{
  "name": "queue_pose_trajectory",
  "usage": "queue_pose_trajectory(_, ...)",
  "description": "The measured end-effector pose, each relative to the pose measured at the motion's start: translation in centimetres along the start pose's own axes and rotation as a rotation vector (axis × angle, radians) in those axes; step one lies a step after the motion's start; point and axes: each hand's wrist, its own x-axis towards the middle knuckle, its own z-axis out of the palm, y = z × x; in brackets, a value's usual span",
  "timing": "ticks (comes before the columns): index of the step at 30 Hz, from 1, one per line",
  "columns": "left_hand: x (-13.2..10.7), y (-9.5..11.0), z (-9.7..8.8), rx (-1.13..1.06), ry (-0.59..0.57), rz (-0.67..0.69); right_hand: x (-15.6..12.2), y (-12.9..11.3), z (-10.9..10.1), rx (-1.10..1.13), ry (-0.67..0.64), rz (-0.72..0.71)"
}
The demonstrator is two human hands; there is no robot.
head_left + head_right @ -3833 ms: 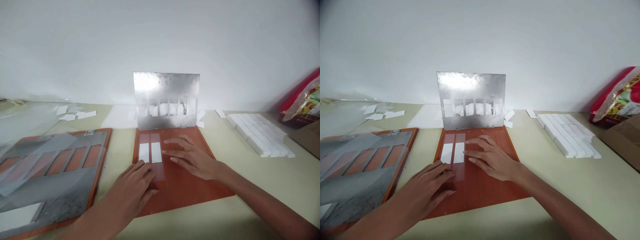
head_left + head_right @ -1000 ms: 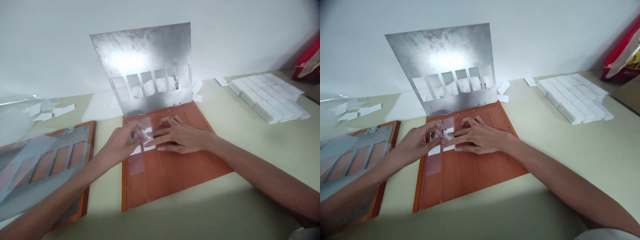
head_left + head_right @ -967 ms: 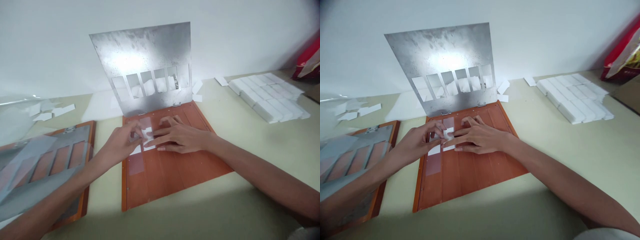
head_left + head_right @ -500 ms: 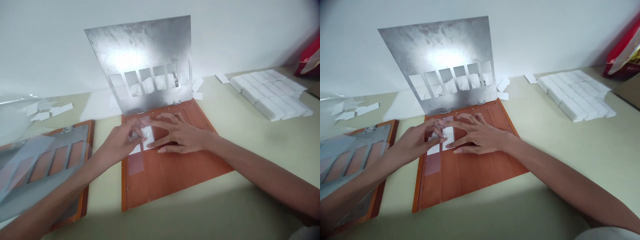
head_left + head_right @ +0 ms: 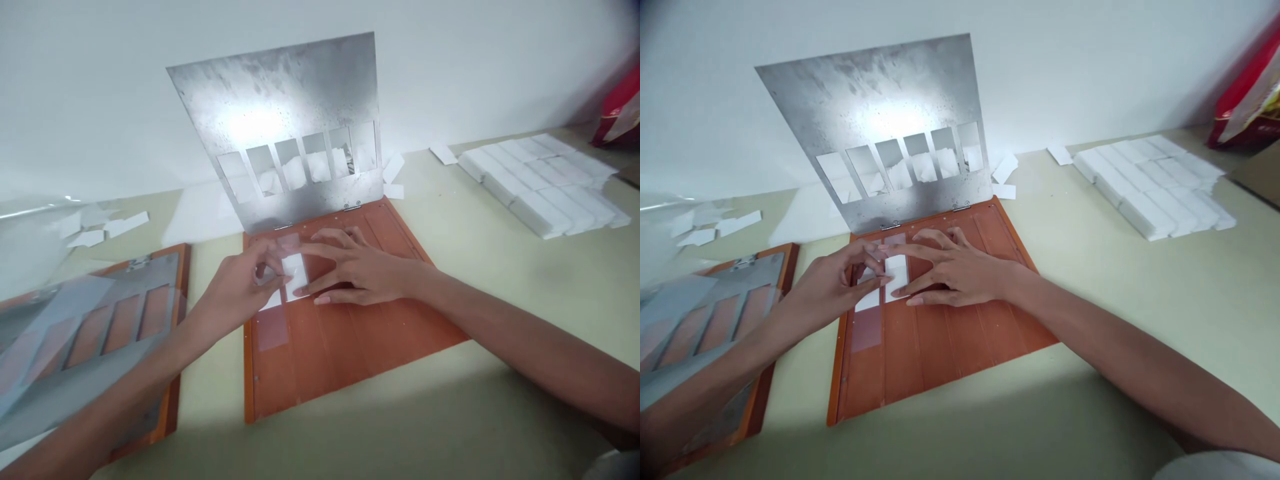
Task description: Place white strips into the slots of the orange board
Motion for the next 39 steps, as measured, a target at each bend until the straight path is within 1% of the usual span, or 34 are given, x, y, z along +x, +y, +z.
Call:
queue_pose_trajectory(3,-0.1,0.4,-0.1,0.039,0.023,0.036,0.0,-0.1,-0.1,0.002,0.003,0.004)
queue_pose_trajectory(7,-0.3,1.7,-0.8,0.153,0.112,0.125,0.0,0.0,0.0,0.005,0.008,0.003)
queue_pose_trajectory(9,-0.6,2.3,-1.2,0.184,0.143,0.19,0.0,0.0,0.0,0.003,0.011,-0.001)
queue_pose_trajectory(11,-0.9,2.7,-1.3,0.238,0.178,0.292,0.0,0.0,0.1,0.004,0.009,-0.004)
queue_pose_trajectory(13,-1.0,2.7,-1.2,0.324,0.176,0.399,0.0,0.0,0.1,0.008,0.004,0.002)
queue_pose_trajectory(14,-1.0,2.5,-1.1,0.372,0.148,0.432,0.1,0.1,0.1,0.011,0.003,0.006)
queue_pose_trajectory(15,-0.9,2.2,-1.0,0.414,0.093,0.445,0.1,0.1,0.1,0.014,0.004,0.007)
queue_pose_trajectory(18,-0.6,1.5,-0.8,0.467,-0.12,0.412,0.1,0.1,0.0,0.013,0.011,0.001)
queue_pose_trajectory(20,-0.2,1.2,-1.2,0.437,-0.201,0.364,0.0,0.1,-0.1,0.009,0.009,0.0)
queue_pose_trajectory(21,0.1,1.2,-1.5,0.401,-0.21,0.335,0.0,0.1,-0.1,0.009,0.005,0.001)
queue_pose_trajectory(22,0.5,1.2,-1.9,0.361,-0.195,0.295,0.0,0.0,-0.1,0.012,0.001,0.005)
queue_pose_trajectory(25,2.2,1.5,-2.9,0.274,-0.077,0.141,0.1,0.0,-0.1,0.025,-0.011,0.011)
queue_pose_trajectory(27,3.5,1.5,-3.1,0.264,-0.026,0.085,0.1,-0.1,-0.1,0.031,-0.015,0.011)
queue_pose_trajectory(30,5.0,1.2,-2.8,0.242,-0.048,0.109,0.2,-0.1,-0.1,0.036,-0.017,0.015)
queue_pose_trajectory(32,5.5,1.1,-2.5,0.222,-0.06,0.104,0.2,-0.1,-0.1,0.041,-0.023,0.017)
queue_pose_trajectory(34,5.7,1.0,-2.3,0.195,-0.096,0.064,0.2,-0.1,-0.2,0.043,-0.027,0.019)
queue_pose_trajectory(37,5.8,0.8,-2.3,0.157,-0.193,0.022,0.2,-0.2,-0.3,0.048,-0.027,0.023)
queue_pose_trajectory(39,5.7,0.8,-2.5,0.122,-0.211,0.022,0.1,-0.2,-0.3,0.057,-0.019,0.024)
